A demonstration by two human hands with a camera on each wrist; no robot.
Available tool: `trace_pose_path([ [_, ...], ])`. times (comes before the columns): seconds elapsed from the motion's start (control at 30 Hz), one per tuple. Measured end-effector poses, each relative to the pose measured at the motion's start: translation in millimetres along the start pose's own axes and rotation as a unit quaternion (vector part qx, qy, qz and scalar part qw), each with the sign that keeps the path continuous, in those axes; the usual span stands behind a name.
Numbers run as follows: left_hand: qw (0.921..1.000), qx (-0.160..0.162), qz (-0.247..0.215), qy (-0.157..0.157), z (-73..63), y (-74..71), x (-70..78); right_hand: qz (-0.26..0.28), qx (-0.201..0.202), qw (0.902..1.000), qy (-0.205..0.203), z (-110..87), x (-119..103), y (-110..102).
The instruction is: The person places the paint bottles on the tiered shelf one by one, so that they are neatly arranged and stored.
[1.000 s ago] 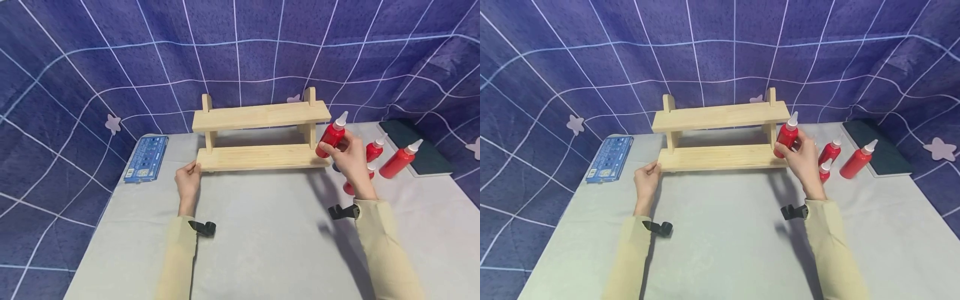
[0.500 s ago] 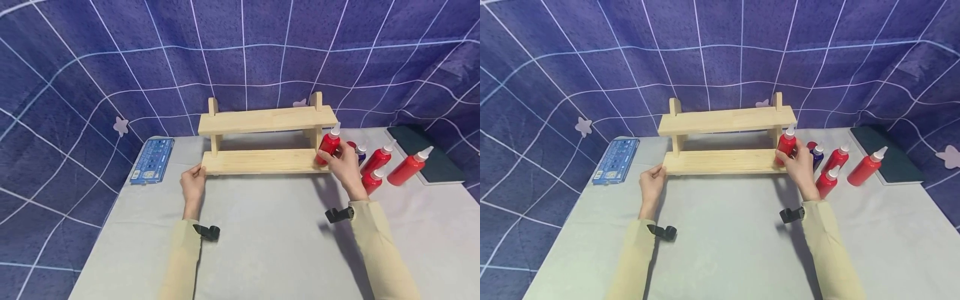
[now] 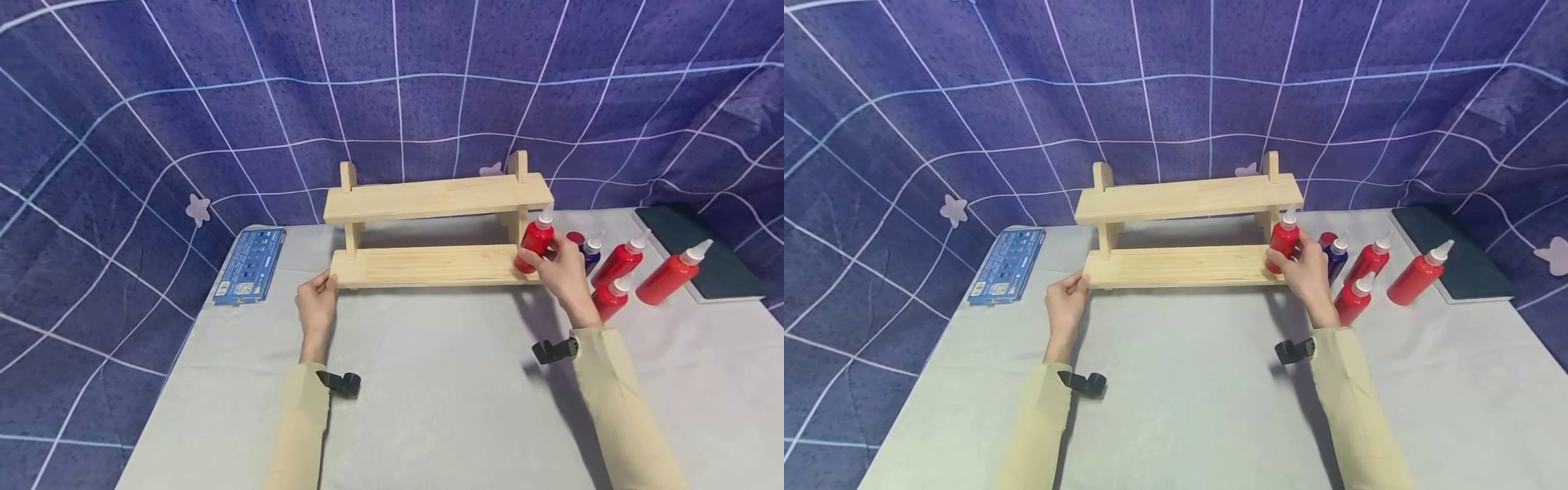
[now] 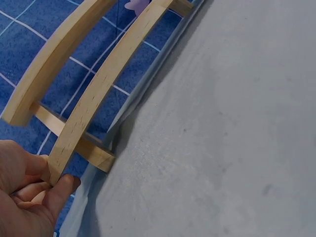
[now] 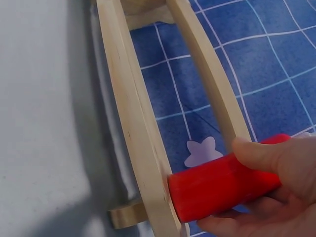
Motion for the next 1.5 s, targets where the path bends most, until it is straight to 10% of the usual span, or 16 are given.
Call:
trace_pose_path([
  [0.53, 1.0, 0.001, -0.002, 0.0, 1.3, 2.1, -4.0, 0.06, -0.023, 0.9976, -0.025, -17.4, -30.6, -20.9],
  [0.93, 0.9999, -0.004, -0.01, 0.002, 1.3, 1.8, -2.6, 0.031, 0.056, 0.9957, -0.067, -49.7, -64.2, -67.8],
  [1.5, 0.9997, -0.004, -0.019, 0.011, 2.0, 2.4, -1.9, -0.014, 0.121, 0.9925, -0.001, -72.0, -32.6, -110.5],
])
Point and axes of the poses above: each hand's wrist, its own z-axis towards the middle knuckle, its own y-axis out of the palm, x = y × z, the point moved 4 cm from there along z, towards the middle knuckle, and after that the axes turned 12 degrees about z, right-handed, at the moved point
